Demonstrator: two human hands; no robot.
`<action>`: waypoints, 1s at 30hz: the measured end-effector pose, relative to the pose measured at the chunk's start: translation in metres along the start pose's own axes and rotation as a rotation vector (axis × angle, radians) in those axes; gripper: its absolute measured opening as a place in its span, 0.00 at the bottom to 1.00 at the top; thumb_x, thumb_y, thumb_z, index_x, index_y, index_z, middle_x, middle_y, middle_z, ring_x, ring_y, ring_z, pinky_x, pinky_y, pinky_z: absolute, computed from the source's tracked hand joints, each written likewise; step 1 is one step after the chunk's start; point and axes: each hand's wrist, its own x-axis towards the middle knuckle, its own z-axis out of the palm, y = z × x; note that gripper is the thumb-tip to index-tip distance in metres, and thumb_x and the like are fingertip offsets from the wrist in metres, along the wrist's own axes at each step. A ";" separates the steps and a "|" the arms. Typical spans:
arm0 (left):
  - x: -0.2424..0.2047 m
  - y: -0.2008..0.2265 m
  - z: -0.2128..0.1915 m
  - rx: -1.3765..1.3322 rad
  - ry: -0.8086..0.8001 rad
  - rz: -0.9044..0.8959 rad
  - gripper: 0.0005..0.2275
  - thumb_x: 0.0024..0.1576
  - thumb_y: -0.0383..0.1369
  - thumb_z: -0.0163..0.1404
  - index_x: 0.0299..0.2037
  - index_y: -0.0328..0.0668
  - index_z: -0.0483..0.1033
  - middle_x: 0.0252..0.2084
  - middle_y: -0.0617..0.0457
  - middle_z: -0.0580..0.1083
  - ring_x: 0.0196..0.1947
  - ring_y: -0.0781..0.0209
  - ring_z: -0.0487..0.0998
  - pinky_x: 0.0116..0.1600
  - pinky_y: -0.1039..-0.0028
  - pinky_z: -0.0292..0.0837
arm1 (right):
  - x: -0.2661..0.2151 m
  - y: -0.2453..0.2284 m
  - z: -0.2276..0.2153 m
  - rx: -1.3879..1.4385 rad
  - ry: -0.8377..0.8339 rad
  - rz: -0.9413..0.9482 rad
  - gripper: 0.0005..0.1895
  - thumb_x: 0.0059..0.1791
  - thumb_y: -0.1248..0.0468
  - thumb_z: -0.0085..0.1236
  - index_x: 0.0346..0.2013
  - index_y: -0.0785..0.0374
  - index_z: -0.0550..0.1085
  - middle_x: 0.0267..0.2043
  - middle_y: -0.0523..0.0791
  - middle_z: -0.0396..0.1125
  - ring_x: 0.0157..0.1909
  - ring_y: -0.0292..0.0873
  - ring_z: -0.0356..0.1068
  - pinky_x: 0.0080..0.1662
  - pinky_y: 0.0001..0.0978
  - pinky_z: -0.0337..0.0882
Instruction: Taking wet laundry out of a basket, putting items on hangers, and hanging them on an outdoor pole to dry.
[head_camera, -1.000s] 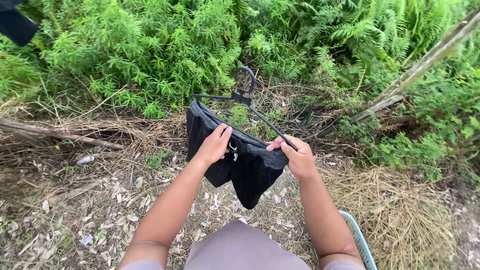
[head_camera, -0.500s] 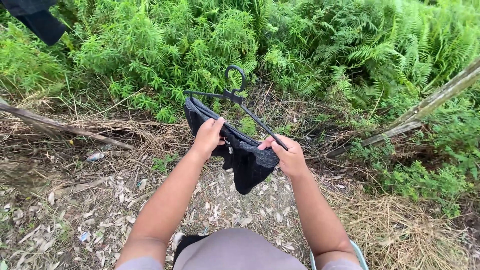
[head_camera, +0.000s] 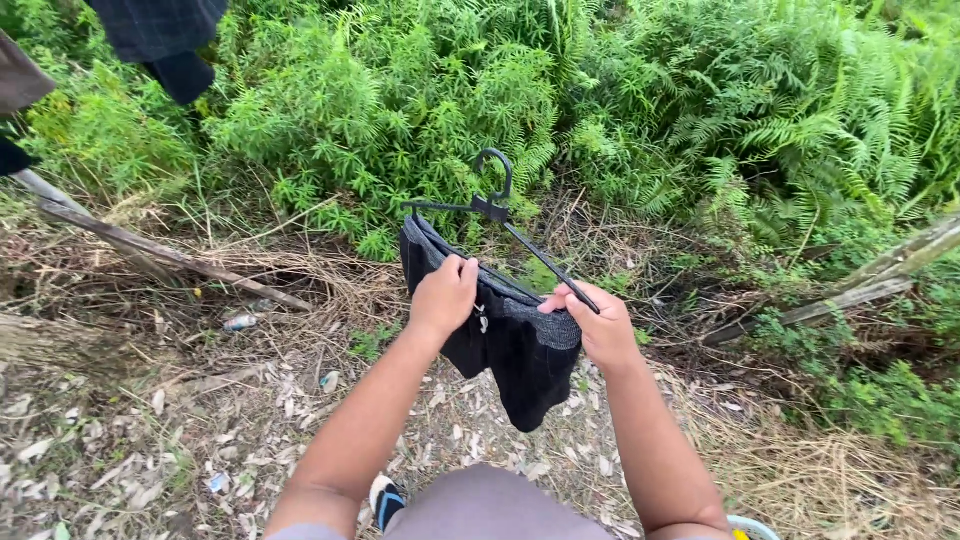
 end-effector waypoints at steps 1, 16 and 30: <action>-0.001 -0.007 -0.009 0.007 0.002 0.001 0.26 0.61 0.61 0.34 0.55 0.57 0.74 0.49 0.42 0.80 0.56 0.44 0.79 0.61 0.56 0.72 | 0.001 0.004 0.012 0.006 0.003 -0.003 0.09 0.55 0.70 0.51 0.43 0.74 0.76 0.32 0.57 0.76 0.44 0.48 0.77 0.53 0.39 0.72; 0.066 -0.090 -0.082 -0.712 -0.078 0.084 0.18 0.62 0.40 0.46 0.49 0.27 0.74 0.21 0.42 0.73 0.15 0.55 0.79 0.23 0.71 0.83 | 0.039 0.025 0.138 0.043 0.091 0.022 0.09 0.54 0.73 0.48 0.44 0.77 0.75 0.31 0.59 0.76 0.47 0.53 0.78 0.54 0.44 0.74; 0.143 -0.091 -0.115 -0.721 0.026 0.065 0.16 0.59 0.39 0.52 0.39 0.28 0.76 0.22 0.44 0.73 0.19 0.58 0.81 0.28 0.74 0.83 | 0.112 -0.003 0.162 -0.310 -0.114 0.164 0.09 0.56 0.72 0.45 0.39 0.72 0.75 0.48 0.60 0.76 0.54 0.53 0.76 0.55 0.49 0.73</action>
